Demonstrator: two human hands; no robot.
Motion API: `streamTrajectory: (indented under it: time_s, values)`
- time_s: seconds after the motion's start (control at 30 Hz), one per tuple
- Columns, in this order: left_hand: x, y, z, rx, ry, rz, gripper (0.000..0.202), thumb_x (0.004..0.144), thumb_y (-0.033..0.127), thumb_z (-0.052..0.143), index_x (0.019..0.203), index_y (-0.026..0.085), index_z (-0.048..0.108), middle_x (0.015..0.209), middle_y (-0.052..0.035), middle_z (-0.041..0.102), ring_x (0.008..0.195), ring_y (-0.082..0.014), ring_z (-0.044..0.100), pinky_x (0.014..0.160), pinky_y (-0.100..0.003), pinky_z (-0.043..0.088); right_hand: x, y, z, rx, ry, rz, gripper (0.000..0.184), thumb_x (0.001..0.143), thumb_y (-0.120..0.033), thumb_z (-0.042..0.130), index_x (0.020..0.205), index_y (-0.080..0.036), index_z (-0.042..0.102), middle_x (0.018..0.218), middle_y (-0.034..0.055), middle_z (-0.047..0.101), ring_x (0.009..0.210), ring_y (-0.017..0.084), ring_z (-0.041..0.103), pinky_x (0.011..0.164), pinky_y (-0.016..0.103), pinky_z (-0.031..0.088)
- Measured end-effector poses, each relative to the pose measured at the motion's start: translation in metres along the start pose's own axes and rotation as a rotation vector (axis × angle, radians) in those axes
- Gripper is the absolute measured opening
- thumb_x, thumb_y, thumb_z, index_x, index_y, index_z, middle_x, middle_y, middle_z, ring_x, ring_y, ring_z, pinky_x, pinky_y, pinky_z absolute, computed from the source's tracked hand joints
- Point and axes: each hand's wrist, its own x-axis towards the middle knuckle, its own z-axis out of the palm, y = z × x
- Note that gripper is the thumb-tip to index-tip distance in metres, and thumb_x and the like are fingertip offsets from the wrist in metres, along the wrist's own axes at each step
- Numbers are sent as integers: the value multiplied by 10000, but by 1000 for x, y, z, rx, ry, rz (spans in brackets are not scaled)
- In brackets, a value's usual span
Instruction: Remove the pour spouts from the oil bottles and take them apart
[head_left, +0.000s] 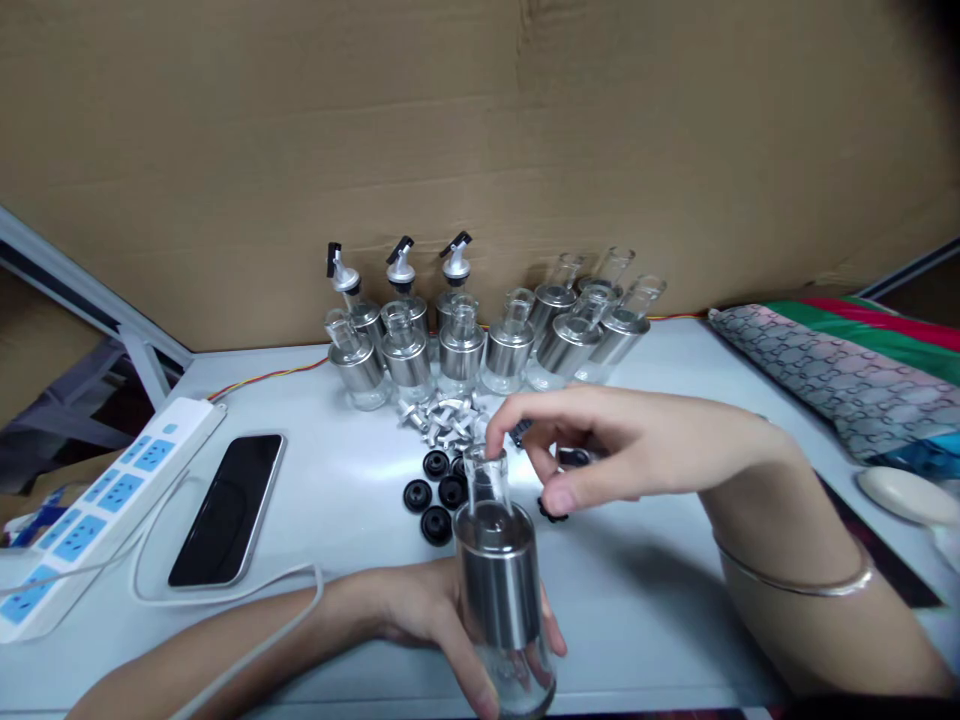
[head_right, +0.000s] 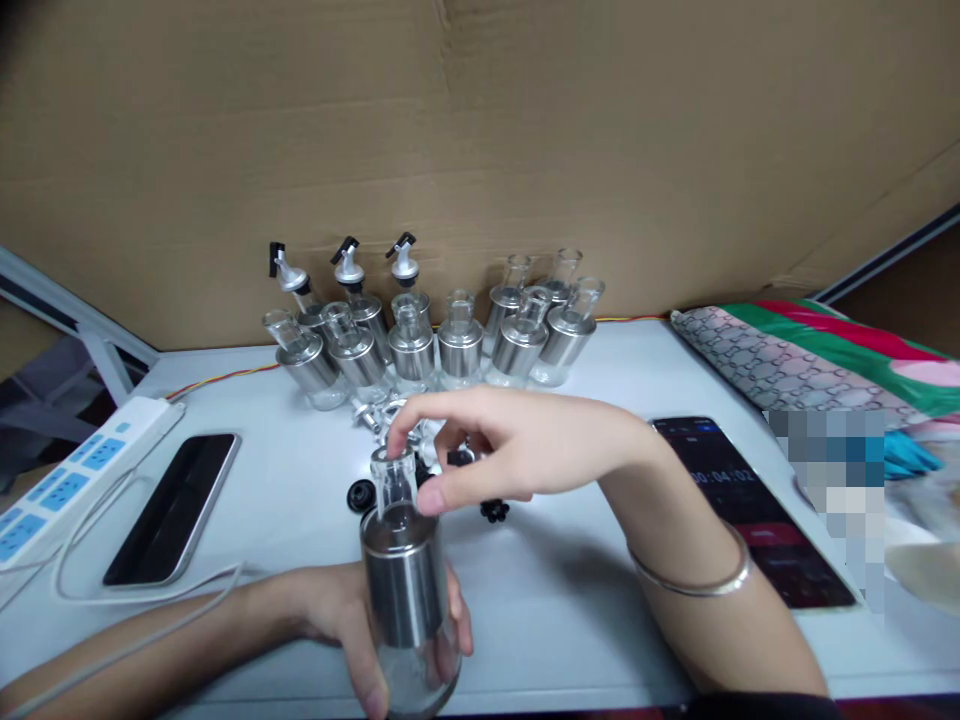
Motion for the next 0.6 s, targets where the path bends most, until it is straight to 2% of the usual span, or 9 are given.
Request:
streamTrajectory:
  time_s: [0.1,0.2,0.3,0.37,0.43,0.47,0.6]
  values:
    - [-1,2,1,-9,-3,-20,794,319,278,939,1042,178,626,921,-34,621,853,-197,597,960,-502,403,5,1,7,-195,-83,-72,180,815,-272,650,970,-181,647,695,-20,605,599,96,529,496,183,395]
    - [-2,2,1,10,1,-23,815,321,258,939,1069,177,624,921,-34,627,870,-204,591,943,-482,421,16,4,16,-254,-105,-121,99,793,-251,673,780,-162,632,618,-44,551,539,75,474,465,171,356]
    - [-4,2,4,44,80,-11,850,335,217,938,1119,181,611,930,-28,626,870,-185,579,916,-426,433,19,1,17,-256,-84,-172,227,847,-294,619,664,-162,597,517,-69,455,463,56,385,432,176,299]
    - [-3,2,6,-18,135,2,798,393,231,930,1119,173,604,910,-19,621,834,-154,574,891,-382,430,12,-5,13,-250,-52,-209,276,872,-309,583,636,-166,584,504,-68,453,456,52,386,439,182,299]
    - [0,1,7,-103,118,-5,737,444,217,917,1104,174,591,927,-16,610,800,-127,581,842,-341,434,-1,-12,5,-241,60,-244,301,872,-321,571,611,-171,568,523,-58,490,472,52,423,459,189,315]
    - [1,-1,7,-139,92,-9,732,458,186,910,1109,190,575,960,-17,603,799,-122,594,814,-325,437,-8,-15,1,-242,168,-250,316,872,-323,561,593,-173,559,522,-56,494,477,51,433,468,196,319]
    - [5,-9,3,-231,37,55,745,529,80,867,1156,247,501,1080,-30,578,853,-139,654,779,-302,442,-33,-18,-16,-253,733,-223,323,861,-309,541,569,-174,517,502,-61,476,492,49,434,497,264,300]
